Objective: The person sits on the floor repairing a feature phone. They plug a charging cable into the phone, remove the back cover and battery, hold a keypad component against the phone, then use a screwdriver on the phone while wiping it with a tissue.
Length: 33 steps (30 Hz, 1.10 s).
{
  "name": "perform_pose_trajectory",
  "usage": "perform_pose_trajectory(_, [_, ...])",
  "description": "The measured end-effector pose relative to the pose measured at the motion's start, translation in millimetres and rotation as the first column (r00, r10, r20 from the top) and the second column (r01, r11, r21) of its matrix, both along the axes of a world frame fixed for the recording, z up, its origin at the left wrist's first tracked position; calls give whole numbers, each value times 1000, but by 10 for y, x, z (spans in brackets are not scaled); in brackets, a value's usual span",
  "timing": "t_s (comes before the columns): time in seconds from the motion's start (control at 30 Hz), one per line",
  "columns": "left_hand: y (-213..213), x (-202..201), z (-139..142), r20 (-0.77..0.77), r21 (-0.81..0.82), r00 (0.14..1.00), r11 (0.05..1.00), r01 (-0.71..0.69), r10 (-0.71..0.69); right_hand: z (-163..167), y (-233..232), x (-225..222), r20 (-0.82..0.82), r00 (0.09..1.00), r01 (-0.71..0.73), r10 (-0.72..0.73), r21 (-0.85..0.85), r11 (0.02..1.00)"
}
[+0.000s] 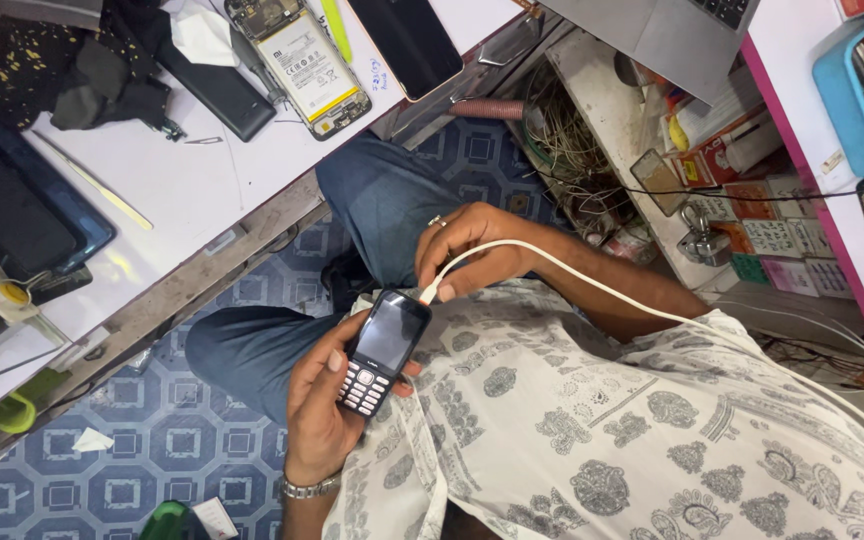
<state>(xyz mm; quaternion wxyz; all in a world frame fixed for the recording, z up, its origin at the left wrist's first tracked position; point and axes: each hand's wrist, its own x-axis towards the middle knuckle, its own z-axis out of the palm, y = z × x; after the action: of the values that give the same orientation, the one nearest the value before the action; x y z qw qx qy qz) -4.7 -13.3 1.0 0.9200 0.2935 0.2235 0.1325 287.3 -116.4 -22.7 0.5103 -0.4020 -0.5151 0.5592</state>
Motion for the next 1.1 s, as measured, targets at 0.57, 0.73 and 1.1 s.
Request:
perform_pose_trajectory(0.57, [-19, -35, -61, 36, -53, 999, 998, 43, -41, 162, -29, -163, 38, 998, 44, -51, 163, 986])
perform_pose_trajectory(0.73, [11, -48, -52, 66, -69, 997, 997, 43, -38, 260, 50, -143, 53, 998, 24, -37, 236, 972])
perform_pose_trajectory(1.1, [-24, -66, -88, 75, -66, 996, 997, 48, -43, 197, -31, -144, 14, 999, 31, -35, 214, 976])
